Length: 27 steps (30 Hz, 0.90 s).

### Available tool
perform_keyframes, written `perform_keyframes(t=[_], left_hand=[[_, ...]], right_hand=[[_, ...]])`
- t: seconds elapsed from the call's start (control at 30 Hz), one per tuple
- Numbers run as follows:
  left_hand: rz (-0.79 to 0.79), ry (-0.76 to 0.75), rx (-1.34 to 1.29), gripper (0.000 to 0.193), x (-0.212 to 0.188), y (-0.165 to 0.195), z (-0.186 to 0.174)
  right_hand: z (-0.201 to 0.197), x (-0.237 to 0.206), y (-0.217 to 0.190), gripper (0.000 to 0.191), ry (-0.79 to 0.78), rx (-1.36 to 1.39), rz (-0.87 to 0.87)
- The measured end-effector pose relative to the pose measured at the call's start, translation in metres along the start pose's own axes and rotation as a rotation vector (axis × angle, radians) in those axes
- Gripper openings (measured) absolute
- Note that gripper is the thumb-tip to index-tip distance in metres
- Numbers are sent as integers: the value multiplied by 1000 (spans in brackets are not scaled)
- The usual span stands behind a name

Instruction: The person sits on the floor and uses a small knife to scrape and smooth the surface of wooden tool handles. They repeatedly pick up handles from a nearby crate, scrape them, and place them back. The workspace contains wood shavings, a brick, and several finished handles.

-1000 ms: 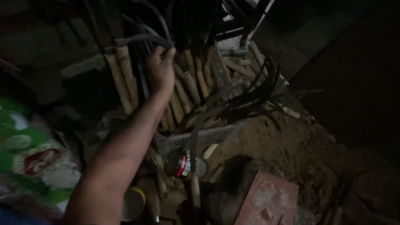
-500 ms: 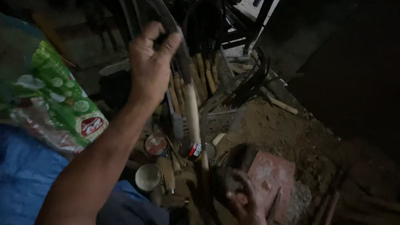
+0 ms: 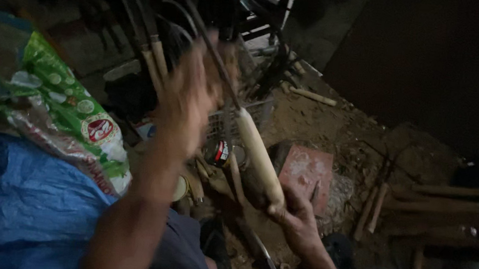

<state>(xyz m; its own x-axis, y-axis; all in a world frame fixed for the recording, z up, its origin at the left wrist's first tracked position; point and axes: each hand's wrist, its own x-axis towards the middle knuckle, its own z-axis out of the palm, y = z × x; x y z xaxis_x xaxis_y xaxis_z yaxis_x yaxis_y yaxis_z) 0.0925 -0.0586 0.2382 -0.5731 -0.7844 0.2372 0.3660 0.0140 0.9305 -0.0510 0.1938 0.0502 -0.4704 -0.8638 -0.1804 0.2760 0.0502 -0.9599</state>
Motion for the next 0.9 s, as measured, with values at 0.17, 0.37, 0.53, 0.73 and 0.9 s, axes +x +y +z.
perform_keyframes(t=[0.17,0.37,0.53,0.73,0.9], left_hand=[[-56,-156,-149,87,-75,-41,43],[-147,-201,-412,79,-80,-45,27],[-184,-212,-434,69,-87,-32,14],[-160,-347,-613,53,-90,-34,4],[-193,-301,-627,46,-97,-39,0]], right_hand=[[5,-14,-13,52,152,-188,-331],[5,-20,-33,68,129,-122,-428],[1,-29,-36,56,164,-131,-431],[6,-36,-38,42,159,133,-462],[11,-39,-44,39,94,180,-586]])
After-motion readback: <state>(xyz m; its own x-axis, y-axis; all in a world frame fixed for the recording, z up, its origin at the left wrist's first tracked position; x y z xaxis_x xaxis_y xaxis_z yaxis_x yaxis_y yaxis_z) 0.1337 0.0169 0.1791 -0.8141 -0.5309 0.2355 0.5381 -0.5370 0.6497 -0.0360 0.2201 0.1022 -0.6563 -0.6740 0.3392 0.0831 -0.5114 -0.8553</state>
